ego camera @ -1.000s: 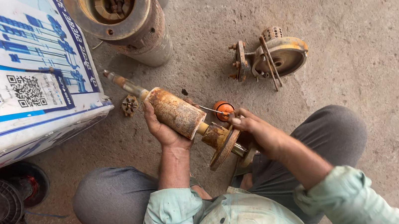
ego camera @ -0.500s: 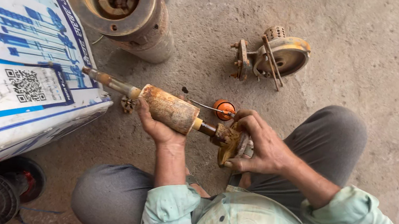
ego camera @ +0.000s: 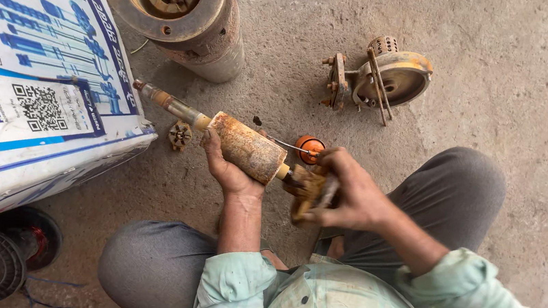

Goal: The person assembles a cylindrical motor by inserting a rotor into a stator and securing it with a hammer. They use a small orange oil can to lubricate the rotor shaft before insertion, then repeatedly tap the end of the rotor with a hammer to seat it fully inside the stator.

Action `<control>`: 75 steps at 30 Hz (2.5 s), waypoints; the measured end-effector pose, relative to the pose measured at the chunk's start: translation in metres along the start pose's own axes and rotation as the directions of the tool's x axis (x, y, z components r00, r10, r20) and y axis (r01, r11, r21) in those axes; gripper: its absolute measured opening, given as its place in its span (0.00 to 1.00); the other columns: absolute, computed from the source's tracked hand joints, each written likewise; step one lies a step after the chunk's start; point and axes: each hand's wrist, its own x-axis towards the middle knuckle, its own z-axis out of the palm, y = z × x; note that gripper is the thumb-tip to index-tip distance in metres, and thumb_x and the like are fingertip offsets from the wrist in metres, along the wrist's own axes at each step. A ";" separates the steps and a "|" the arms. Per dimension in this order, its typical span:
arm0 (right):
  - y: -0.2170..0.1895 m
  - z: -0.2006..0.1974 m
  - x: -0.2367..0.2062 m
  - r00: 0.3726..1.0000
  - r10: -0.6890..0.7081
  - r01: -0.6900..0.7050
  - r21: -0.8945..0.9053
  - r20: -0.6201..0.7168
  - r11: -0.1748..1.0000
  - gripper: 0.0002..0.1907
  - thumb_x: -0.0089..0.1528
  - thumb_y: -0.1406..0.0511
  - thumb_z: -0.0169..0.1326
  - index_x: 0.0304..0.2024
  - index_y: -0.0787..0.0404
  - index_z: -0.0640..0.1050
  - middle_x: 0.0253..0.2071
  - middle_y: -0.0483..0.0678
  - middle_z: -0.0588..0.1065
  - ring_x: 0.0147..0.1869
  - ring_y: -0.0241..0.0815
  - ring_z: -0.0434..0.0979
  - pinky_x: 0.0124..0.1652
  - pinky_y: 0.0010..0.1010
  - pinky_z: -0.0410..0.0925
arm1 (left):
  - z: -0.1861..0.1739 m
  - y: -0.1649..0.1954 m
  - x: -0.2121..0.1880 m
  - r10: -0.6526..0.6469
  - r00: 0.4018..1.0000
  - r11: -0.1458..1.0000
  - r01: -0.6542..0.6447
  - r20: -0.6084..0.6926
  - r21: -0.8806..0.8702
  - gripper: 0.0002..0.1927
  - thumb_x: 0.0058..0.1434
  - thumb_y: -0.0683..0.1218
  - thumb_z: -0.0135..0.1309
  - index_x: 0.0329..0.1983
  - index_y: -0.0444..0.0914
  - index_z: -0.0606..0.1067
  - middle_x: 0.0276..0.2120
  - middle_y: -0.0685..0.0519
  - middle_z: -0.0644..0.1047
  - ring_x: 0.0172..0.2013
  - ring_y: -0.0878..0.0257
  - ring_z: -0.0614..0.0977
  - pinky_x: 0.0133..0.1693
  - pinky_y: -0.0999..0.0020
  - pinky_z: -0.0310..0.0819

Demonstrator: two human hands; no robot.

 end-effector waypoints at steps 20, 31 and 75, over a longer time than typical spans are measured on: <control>0.036 0.026 0.024 0.861 0.196 -0.496 0.861 0.470 0.115 0.44 0.58 0.34 0.55 0.57 0.62 0.72 0.52 0.56 0.74 0.58 0.52 0.73 0.58 0.48 0.68 | -0.001 0.006 -0.004 -0.039 0.998 0.998 0.041 0.045 -0.040 0.44 0.52 0.71 0.58 0.60 0.38 0.64 0.44 0.42 0.71 0.38 0.51 0.83 0.36 0.52 0.86; 0.032 0.004 0.046 0.930 0.314 -0.367 0.518 0.192 0.773 0.33 0.58 0.54 0.63 0.60 0.64 0.72 0.58 0.55 0.77 0.63 0.47 0.74 0.62 0.43 0.65 | -0.029 0.003 0.003 0.155 0.971 0.972 -0.183 0.183 0.150 0.40 0.47 0.55 0.71 0.58 0.35 0.69 0.43 0.50 0.73 0.44 0.59 0.81 0.49 0.56 0.83; -0.197 -0.154 -0.097 0.708 0.691 -0.620 0.341 -0.147 0.707 0.25 0.60 0.58 0.61 0.52 0.70 0.80 0.27 0.50 0.78 0.32 0.39 0.78 0.36 0.32 0.70 | 0.177 0.224 -0.218 -0.190 0.866 0.659 -0.238 0.463 0.714 0.39 0.45 0.66 0.66 0.55 0.40 0.75 0.44 0.52 0.80 0.43 0.61 0.84 0.48 0.61 0.85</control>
